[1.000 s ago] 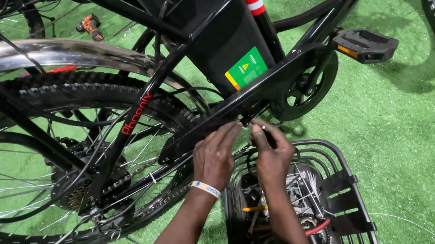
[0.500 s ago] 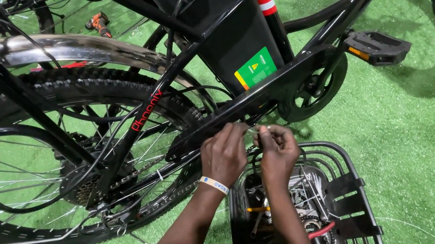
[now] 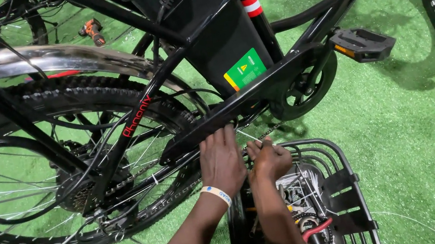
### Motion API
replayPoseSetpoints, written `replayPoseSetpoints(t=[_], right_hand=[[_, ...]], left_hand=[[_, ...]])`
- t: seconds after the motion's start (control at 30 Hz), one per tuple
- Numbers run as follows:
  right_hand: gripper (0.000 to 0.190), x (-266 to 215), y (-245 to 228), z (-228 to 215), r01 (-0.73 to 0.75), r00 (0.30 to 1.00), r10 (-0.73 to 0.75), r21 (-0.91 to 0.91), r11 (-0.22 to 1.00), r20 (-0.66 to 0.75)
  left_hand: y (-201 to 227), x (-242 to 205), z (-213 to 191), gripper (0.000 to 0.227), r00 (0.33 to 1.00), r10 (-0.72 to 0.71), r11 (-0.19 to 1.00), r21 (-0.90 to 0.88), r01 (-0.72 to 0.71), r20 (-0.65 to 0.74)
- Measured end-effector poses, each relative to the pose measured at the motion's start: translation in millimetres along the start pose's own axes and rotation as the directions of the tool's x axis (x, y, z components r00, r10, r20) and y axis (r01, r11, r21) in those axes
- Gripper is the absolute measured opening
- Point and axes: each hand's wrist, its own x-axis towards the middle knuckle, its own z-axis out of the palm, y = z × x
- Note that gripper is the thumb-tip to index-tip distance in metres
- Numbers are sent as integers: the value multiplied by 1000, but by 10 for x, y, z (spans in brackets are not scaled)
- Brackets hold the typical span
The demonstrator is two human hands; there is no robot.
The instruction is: The person connects electrical wires to a controller box mounted on the rear rack of an electric bicycle. Then, the person uses a screwdriver to tighten bolts on the bicycle frame near the rear wheel and chain.
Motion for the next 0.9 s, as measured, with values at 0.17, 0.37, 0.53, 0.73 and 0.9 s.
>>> replayPoseSetpoints(t=[0.17,0.37,0.53,0.73,0.9], right_hand=[[27,-124,83,-73,27,998,-17,180,983,-60],[23,-189,112,-67,-63,996,79,267,962,-50],[20,11,275,-76,-132,989,147,297,946,-29],[16,-95,281,-115,-124,991,133,211,969,-26],[22,-399,44,-20,137,979,-158,158,978,130]], left_hand=[[75,29,-25,60,994,-41,999,-2,42,99],[67,138,31,67,963,-70,990,137,34,261],[27,211,112,58,933,-116,985,160,64,341],[2,229,197,52,917,-146,985,-27,168,371],[75,168,17,56,912,-167,969,-110,222,374]])
